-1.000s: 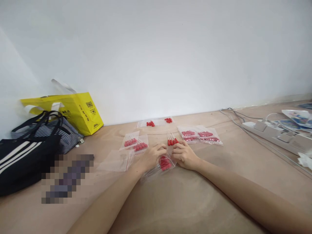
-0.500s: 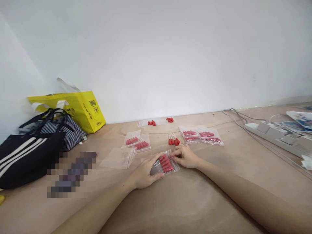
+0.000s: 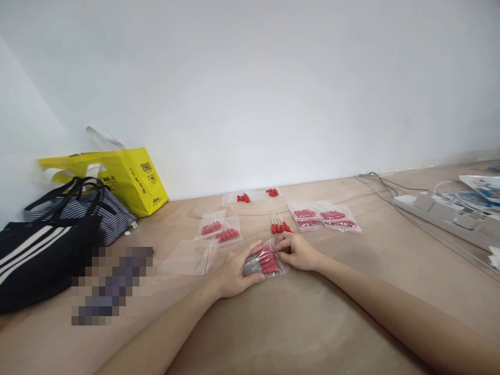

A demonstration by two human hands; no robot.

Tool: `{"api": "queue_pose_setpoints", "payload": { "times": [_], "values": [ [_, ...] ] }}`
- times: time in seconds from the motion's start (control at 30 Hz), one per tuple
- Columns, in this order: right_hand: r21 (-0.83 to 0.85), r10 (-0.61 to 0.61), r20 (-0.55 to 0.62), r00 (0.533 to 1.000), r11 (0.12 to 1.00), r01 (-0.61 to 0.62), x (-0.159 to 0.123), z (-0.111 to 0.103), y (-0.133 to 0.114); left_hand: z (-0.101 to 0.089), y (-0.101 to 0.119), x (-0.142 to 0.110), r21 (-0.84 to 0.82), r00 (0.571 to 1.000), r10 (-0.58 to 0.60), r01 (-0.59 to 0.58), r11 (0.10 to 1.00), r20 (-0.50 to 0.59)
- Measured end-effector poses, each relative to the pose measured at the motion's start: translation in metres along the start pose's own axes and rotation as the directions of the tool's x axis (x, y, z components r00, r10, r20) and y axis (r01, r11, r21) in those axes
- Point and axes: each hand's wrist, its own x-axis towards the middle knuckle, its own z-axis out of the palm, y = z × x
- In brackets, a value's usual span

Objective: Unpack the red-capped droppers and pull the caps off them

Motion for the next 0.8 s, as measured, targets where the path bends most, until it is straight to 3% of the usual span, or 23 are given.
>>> {"api": "queue_pose_setpoints", "payload": {
  "times": [0.2, 0.37, 0.57, 0.8],
  "values": [
    [-0.021, -0.035, 0.041, 0.999, 0.999, 0.036, 0.002, -0.001, 0.000, -0.001, -0.001, 0.001, -0.006, 0.999, 0.050, -0.050, 0.999, 0.014],
    [0.067, 0.032, 0.084, 0.996, 0.997, -0.037, 0.004, 0.000, 0.008, 0.000, 0.002, 0.003, 0.062, 0.998, 0.067, -0.066, 0.996, -0.015],
    [0.172, 0.073, 0.149, 0.986, 0.980, -0.099, 0.003, -0.001, 0.007, 0.006, -0.003, 0.002, 0.122, 0.978, 0.088, -0.066, 0.990, -0.189],
    [0.215, 0.037, -0.027, 0.999, 0.976, -0.030, 0.000, -0.005, 0.001, 0.009, -0.006, 0.004, 0.047, 0.983, 0.049, -0.042, 0.998, -0.175]
  ]
}}
